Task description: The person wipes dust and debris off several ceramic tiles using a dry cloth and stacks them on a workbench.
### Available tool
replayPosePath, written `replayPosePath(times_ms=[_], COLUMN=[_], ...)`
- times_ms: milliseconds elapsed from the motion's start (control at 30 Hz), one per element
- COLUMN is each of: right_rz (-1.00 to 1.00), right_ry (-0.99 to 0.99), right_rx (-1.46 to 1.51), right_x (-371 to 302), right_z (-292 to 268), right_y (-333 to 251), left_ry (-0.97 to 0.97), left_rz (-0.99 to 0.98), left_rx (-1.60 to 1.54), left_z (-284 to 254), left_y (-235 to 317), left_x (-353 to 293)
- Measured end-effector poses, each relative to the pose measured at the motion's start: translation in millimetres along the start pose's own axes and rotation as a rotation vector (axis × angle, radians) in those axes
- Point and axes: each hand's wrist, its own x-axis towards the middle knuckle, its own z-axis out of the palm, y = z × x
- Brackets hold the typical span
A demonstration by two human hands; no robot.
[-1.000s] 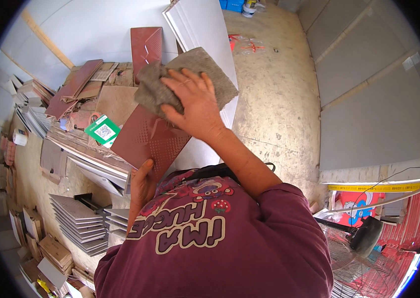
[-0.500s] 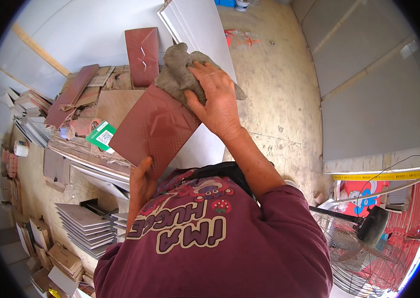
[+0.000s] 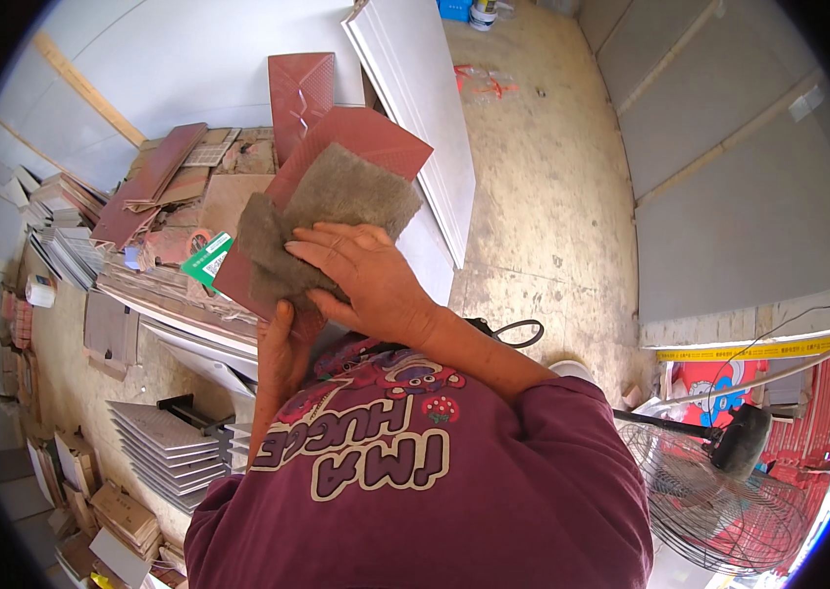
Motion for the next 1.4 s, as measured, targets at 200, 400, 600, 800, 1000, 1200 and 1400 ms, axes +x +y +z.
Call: replayPosePath(times_ms=[200,400,600,800,1000,1200,1400], right_rz=[-0.028,-0.059,0.039,0.564,1.023,1.027,0.974], right_ry=[-0.089,-0.103,0.113,0.622,0.342,0.337,0.462], right_rx=[0.150,0.222,0.069,0.028,1.160,1.247,1.235], right_x=[11.0,17.6,30.4,11.0,-5.1,-0.6,-9.9], right_z=[8.3,18.0,2.0,-17.8,-8.1,4.3,6.6], right_y=[-4.2,1.5,15.9,69.8,89.2,71.1,74.4], left_ry=[-0.048,0.034,0.067,0.064,0.042,0.031,0.003], left_rz=[-0.026,-0.078,-0.032,-0.002,0.028,-0.095,-0.119], left_rx=[-0.022,-0.005,-0.100,-0.077,-0.027,-0.010,0.057], left_z=[-25.4,-28.5,-25.2,-40.5,-49.7,-62.3,-65.9], left_y=[0.6,11.3,18.0,24.7,26.4,25.4,26.8], left_x=[3.0,6.0,8.9,12.1,19.0,15.2,17.1])
